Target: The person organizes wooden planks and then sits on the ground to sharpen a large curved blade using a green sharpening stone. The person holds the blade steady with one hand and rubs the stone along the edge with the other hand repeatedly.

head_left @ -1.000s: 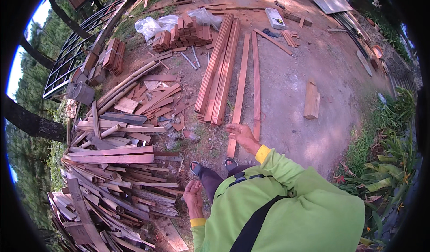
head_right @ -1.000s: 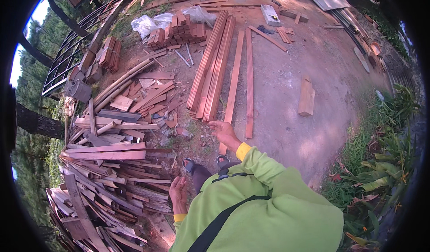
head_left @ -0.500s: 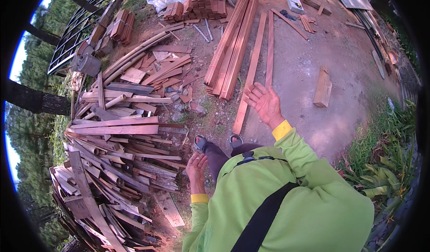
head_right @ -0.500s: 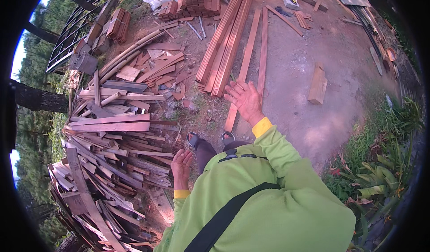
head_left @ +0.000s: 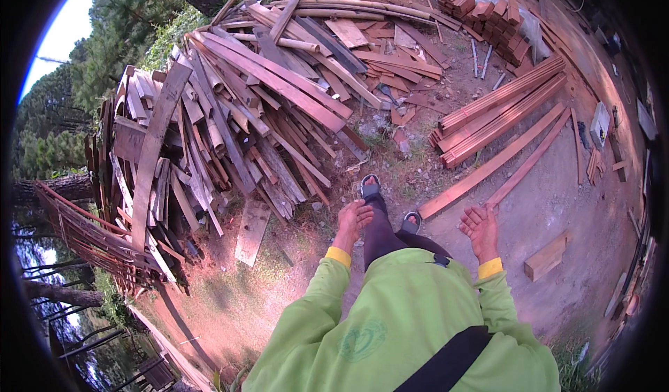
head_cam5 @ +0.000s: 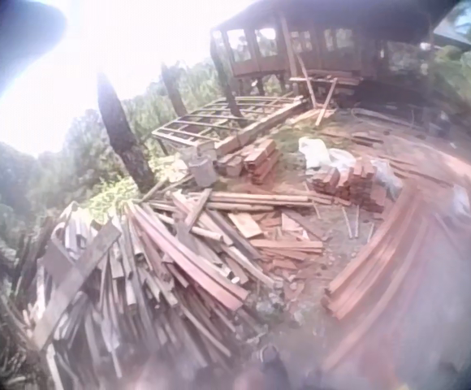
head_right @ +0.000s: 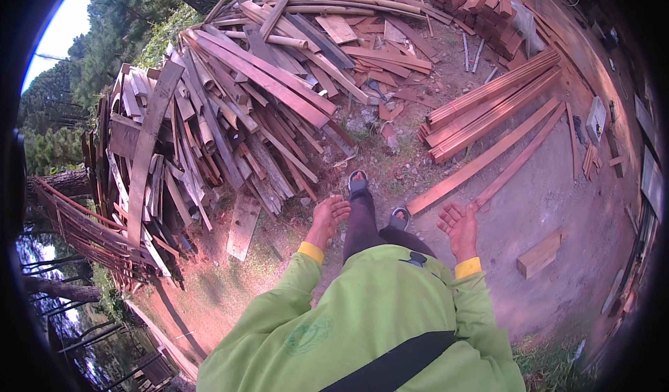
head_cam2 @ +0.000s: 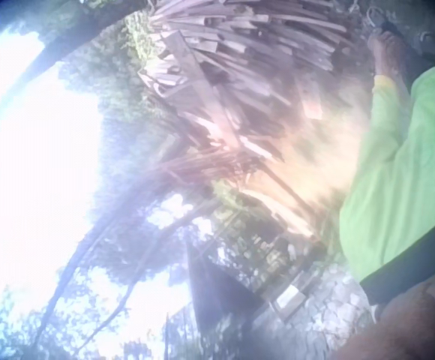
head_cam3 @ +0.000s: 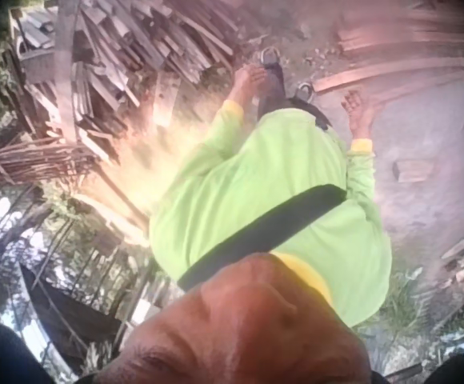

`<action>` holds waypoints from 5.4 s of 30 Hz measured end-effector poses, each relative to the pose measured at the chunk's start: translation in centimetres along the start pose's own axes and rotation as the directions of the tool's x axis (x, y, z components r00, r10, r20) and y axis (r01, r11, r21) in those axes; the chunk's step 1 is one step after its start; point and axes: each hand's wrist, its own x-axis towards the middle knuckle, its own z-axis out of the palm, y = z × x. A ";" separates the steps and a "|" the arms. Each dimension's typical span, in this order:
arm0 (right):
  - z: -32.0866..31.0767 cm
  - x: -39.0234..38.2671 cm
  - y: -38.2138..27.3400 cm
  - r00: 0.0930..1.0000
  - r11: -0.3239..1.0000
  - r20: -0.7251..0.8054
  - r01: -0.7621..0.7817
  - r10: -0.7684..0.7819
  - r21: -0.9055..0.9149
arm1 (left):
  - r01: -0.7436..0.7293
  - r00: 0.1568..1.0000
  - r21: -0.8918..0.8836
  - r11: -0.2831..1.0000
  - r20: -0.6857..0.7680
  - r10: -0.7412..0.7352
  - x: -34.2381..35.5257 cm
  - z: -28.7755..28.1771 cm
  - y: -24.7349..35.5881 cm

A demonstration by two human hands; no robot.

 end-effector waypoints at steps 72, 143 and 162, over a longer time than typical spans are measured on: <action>15.9 0.3 1.0 0.811 -0.214 0.584 0.579 0.048 -0.787 | -0.111 0.982 -0.621 0.776 0.051 0.181 20.1 -2.5 20.4; -42.8 -4.6 -18.0 0.777 0.737 -0.583 0.535 -0.238 0.413 | 0.379 0.924 0.215 0.900 -0.038 -0.380 -5.8 43.6 -30.8; -60.6 1.2 -40.3 0.638 0.874 -0.616 0.445 -0.461 -0.194 | -0.638 0.748 0.649 -0.415 0.650 -0.132 -8.8 73.3 -49.0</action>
